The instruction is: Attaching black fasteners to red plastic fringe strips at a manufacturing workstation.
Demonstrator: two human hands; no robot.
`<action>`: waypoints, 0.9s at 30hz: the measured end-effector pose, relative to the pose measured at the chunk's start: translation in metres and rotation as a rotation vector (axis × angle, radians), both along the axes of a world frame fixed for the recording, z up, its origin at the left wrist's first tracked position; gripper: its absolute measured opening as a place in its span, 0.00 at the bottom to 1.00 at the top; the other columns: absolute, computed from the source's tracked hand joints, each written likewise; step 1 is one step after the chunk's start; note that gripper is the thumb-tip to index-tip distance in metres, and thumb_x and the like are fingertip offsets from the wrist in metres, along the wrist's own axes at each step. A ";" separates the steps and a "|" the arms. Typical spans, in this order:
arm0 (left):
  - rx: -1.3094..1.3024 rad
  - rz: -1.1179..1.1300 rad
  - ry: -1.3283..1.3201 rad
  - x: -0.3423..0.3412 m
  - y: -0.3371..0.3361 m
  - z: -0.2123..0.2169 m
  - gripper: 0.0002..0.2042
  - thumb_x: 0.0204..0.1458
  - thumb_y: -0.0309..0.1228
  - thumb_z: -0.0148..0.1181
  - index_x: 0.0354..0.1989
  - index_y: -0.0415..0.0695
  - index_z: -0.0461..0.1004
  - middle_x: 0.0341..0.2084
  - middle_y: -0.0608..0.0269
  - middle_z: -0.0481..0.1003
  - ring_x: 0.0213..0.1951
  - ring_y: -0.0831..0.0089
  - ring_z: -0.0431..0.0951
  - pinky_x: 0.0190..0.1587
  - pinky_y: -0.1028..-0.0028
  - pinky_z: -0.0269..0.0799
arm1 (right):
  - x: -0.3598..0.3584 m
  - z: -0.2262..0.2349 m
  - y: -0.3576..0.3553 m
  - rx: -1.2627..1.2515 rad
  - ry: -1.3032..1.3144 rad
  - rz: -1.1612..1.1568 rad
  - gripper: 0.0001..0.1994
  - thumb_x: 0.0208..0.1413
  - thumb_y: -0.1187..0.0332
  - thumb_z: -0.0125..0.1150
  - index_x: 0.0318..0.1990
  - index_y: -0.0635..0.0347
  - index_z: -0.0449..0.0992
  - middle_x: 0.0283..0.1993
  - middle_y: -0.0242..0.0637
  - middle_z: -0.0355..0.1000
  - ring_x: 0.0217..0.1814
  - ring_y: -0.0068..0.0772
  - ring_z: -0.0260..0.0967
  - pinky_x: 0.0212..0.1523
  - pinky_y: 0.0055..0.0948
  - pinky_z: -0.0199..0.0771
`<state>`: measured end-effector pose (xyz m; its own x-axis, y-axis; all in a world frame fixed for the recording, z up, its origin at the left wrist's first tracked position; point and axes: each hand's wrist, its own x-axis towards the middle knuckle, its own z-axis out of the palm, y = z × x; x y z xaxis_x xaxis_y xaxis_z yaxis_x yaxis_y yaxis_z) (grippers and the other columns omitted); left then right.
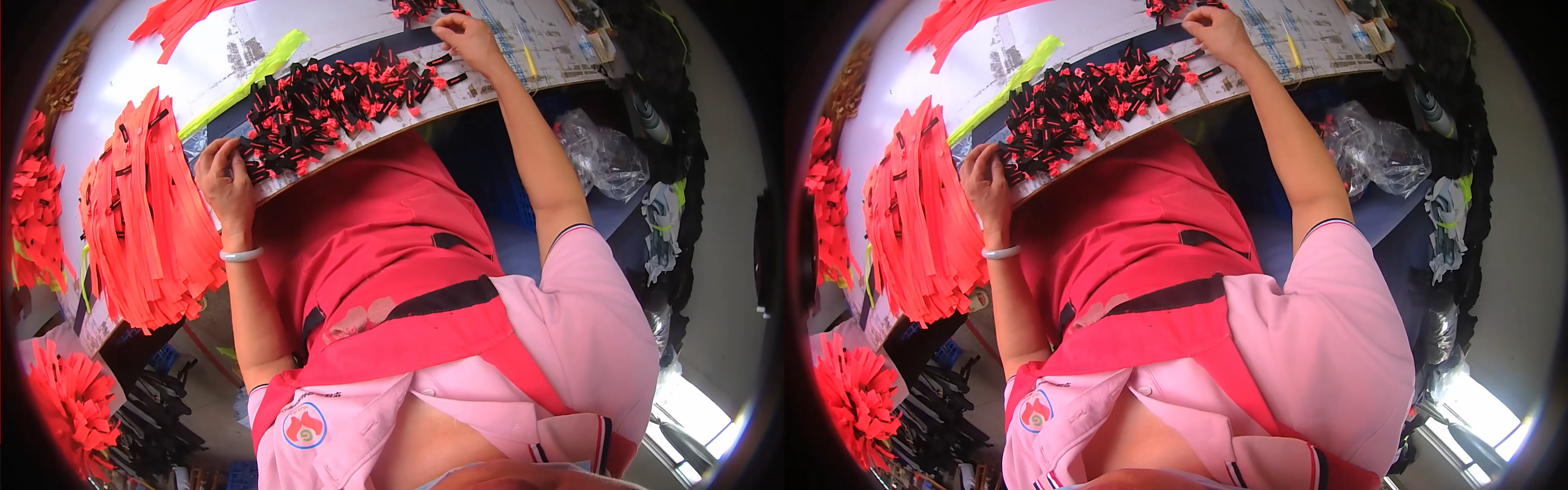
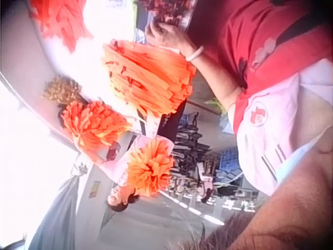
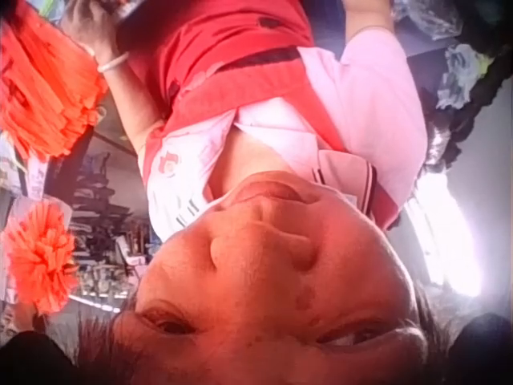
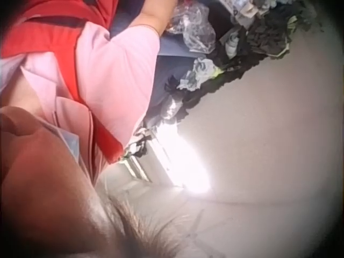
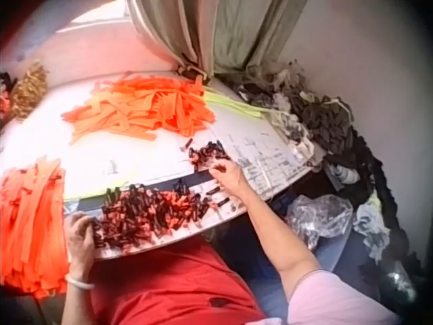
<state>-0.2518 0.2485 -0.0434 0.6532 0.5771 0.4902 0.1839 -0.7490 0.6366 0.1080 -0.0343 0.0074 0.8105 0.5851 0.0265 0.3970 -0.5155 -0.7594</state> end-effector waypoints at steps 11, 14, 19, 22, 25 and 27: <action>0.007 0.011 0.009 -0.001 -0.005 -0.002 0.08 0.51 0.20 0.61 0.39 0.42 0.81 0.41 0.59 0.78 0.47 0.59 0.75 0.54 0.63 0.67 | 0.118 -0.040 -0.023 -0.462 -0.448 -0.095 0.17 0.51 0.53 0.71 0.37 0.58 0.81 0.31 0.35 0.79 0.33 0.32 0.76 0.40 0.32 0.75; 0.010 -0.002 -0.020 0.009 -0.004 0.002 0.07 0.51 0.20 0.61 0.38 0.42 0.80 0.40 0.59 0.78 0.46 0.59 0.76 0.54 0.64 0.68 | 0.123 -0.023 -0.036 -0.293 -0.155 -0.126 0.12 0.51 0.59 0.70 0.35 0.58 0.81 0.27 0.31 0.77 0.25 0.25 0.73 0.29 0.28 0.73; 0.003 0.058 0.001 -0.007 0.002 0.012 0.06 0.50 0.20 0.61 0.37 0.40 0.80 0.38 0.56 0.78 0.45 0.57 0.75 0.51 0.62 0.69 | 0.117 -0.031 -0.020 -0.061 0.043 -0.116 0.14 0.53 0.57 0.69 0.32 0.60 0.82 0.23 0.28 0.74 0.23 0.22 0.69 0.26 0.24 0.67; -0.047 0.025 -0.080 0.006 -0.001 0.015 0.05 0.49 0.19 0.58 0.33 0.38 0.79 0.36 0.52 0.76 0.44 0.53 0.75 0.50 0.60 0.69 | 0.147 -0.032 -0.051 -0.075 -0.054 -0.103 0.13 0.59 0.58 0.63 0.33 0.59 0.81 0.22 0.24 0.69 0.23 0.18 0.62 0.24 0.24 0.60; -0.058 0.012 -0.134 0.023 -0.014 0.005 0.05 0.47 0.21 0.59 0.32 0.41 0.79 0.38 0.54 0.75 0.46 0.55 0.74 0.52 0.60 0.66 | 0.147 -0.029 -0.080 0.025 0.040 -0.097 0.09 0.63 0.62 0.61 0.39 0.58 0.80 0.23 0.19 0.63 0.21 0.10 0.55 0.22 0.18 0.52; -0.036 0.066 -0.090 0.006 -0.017 0.003 0.05 0.48 0.21 0.61 0.33 0.42 0.79 0.40 0.57 0.75 0.47 0.56 0.73 0.53 0.61 0.66 | 0.112 -0.031 -0.046 0.016 0.156 0.065 0.07 0.63 0.64 0.60 0.37 0.56 0.77 0.24 0.19 0.63 0.22 0.10 0.54 0.21 0.17 0.52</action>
